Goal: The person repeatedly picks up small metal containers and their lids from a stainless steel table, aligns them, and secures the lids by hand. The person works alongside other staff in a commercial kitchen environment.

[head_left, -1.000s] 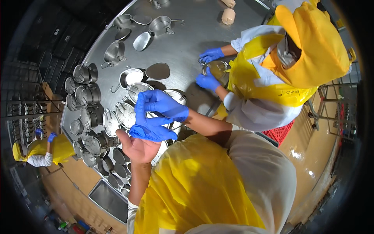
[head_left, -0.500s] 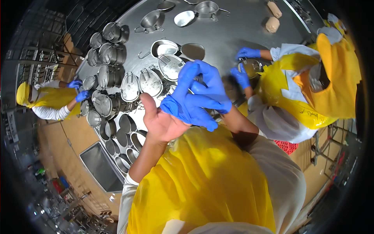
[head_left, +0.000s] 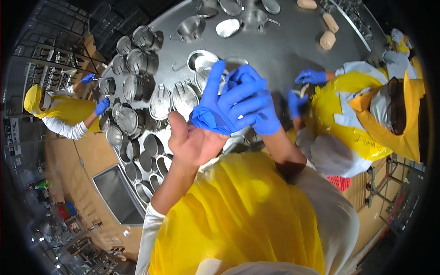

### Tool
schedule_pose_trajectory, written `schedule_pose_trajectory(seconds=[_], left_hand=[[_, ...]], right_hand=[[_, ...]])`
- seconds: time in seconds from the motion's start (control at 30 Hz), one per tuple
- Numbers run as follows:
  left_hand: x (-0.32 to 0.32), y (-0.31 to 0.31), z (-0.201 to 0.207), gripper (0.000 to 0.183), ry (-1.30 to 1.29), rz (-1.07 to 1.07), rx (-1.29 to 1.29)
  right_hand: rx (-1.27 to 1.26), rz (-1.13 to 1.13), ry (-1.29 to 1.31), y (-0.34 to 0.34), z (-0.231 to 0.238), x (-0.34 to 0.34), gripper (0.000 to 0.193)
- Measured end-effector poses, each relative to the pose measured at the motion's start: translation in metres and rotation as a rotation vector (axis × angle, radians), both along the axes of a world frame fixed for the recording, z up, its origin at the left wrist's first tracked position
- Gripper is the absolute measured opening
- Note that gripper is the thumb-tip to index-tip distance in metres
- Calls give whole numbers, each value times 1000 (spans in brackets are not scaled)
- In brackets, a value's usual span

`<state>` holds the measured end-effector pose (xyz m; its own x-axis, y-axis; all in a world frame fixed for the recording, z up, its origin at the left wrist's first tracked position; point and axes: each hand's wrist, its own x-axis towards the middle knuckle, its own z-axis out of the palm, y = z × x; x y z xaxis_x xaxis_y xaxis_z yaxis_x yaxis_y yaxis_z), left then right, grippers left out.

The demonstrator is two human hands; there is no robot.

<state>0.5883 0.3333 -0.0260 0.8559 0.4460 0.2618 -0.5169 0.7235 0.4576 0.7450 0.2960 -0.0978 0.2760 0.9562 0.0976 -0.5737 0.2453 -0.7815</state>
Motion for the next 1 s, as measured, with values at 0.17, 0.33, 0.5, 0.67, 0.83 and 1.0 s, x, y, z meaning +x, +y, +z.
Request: schedule_pose_trajectory(seconds=[0.17,0.33,0.5,0.67,0.83,1.0], left_hand=[[5,16,22,128,299,303,457],[0,51,-37,121,518,578,1259],[7,21,-19,120,877,718,1773],[6,17,-30,118,1100,539,1855],[10,11,-47,117,1105,573,1892],[15,5,-50,113,1123,576,1939]], right_hand=[[74,-142,252,9,-9,2,14],[-118,-257,-60,6,27,-17,9],[-163,-271,-130,8,34,-16,6],[-236,-282,-158,16,-5,-13,5],[-248,-287,-298,14,-34,-6,7],[-236,-310,-472,14,-48,-2,9]])
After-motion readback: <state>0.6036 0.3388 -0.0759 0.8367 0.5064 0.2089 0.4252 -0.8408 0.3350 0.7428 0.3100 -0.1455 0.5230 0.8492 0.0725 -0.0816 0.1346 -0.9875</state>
